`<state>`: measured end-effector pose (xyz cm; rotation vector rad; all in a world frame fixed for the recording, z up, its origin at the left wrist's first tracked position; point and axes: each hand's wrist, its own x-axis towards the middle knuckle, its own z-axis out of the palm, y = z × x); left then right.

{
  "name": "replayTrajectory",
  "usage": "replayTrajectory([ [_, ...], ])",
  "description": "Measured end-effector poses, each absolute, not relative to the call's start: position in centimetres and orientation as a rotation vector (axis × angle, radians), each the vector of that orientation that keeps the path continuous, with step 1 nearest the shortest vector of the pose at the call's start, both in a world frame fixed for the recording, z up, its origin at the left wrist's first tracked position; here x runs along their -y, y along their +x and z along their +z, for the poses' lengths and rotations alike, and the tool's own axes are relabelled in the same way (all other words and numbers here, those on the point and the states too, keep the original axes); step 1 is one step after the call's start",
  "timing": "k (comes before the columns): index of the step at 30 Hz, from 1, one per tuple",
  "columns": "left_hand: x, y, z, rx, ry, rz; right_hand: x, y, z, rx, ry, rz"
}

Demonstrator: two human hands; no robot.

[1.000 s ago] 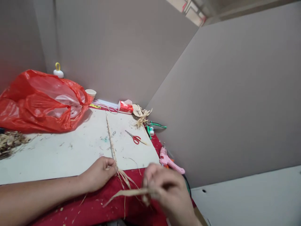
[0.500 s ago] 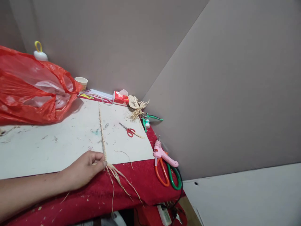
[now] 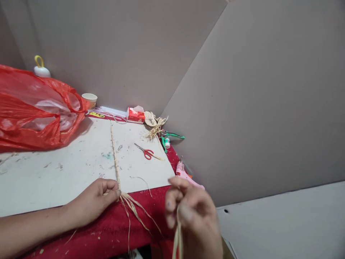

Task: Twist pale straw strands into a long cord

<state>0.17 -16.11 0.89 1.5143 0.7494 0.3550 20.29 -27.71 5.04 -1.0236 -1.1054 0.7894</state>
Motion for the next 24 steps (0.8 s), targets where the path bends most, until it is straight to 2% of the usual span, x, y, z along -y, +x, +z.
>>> replayTrajectory([
  [3, 16.1, 0.2, 0.7, -0.743, 1.509, 0.360, 24.2, 23.0, 6.0, 0.711, -0.889, 0.929],
  [6, 16.0, 0.2, 0.6, -0.739, 1.506, 0.358, 20.9, 26.7, 5.9, 0.571, -1.038, 0.900],
  [10, 16.0, 0.2, 0.7, -0.749, 1.518, 0.361, 17.4, 30.8, 5.1, 0.671, -1.300, 0.653],
  [19, 16.3, 0.1, 1.1, -0.769, 1.526, 0.378, 12.6, 31.8, 5.8, 1.009, -1.684, 0.518],
  [22, 16.3, 0.2, 1.1, -0.786, 1.513, 0.358, 14.9, 29.7, 5.9, 1.140, -1.649, 0.366],
  [24, 16.3, 0.3, 1.1, -0.789, 1.499, 0.357, 17.8, 28.2, 5.8, 1.564, -1.412, 0.437],
])
